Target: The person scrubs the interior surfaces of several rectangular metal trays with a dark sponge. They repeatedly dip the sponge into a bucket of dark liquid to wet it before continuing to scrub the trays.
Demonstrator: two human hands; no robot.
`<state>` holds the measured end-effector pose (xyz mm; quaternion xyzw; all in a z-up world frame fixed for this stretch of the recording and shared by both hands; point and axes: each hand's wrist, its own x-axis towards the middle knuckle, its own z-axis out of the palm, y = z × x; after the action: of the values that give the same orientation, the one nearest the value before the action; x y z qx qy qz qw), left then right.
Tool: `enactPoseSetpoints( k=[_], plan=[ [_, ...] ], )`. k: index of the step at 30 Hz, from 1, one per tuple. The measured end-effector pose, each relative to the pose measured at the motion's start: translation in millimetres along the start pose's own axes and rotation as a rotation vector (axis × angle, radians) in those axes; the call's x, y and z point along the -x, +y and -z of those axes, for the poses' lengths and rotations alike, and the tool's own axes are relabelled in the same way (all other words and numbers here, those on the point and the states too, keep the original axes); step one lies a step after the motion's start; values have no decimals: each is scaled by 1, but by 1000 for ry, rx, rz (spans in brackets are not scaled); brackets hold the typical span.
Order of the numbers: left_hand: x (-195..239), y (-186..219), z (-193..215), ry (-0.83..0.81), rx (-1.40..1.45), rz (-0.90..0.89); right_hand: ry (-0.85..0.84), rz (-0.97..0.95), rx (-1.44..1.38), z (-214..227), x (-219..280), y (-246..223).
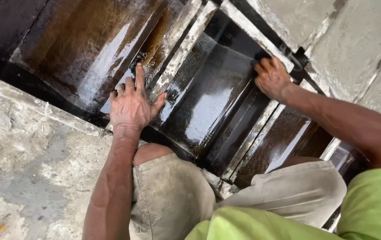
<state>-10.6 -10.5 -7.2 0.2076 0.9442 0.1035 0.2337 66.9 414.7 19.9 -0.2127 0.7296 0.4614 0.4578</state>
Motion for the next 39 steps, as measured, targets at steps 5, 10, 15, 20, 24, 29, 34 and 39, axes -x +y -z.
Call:
enactPoseSetpoints(
  k=[5,10,15,20,24,29,34,39],
  plan=[
    [-1,-2,-21,351,-171,-59,810,-190,32,65,-101,24],
    [-1,-4,-14,214,-136,-24,632,-82,-101,69,-75,19],
    [5,-1,-18,290,-146,-64,139,63,100,14,-18,15],
    [0,0,-19,375,-150,-85,1295,-204,-110,68,-115,25],
    [-6,-1,-14,245,-126,-48,1291,-190,-111,73,-165,3],
    [-3,-1,-14,222,-140,-44,1070,-369,-410,69,-126,-30],
    [-3,3,-13,148,-103,-2,837,-267,-465,43,-89,-15],
    [-7,7,-11,304,-191,-52,804,-289,-458,67,-121,24]
  ],
)
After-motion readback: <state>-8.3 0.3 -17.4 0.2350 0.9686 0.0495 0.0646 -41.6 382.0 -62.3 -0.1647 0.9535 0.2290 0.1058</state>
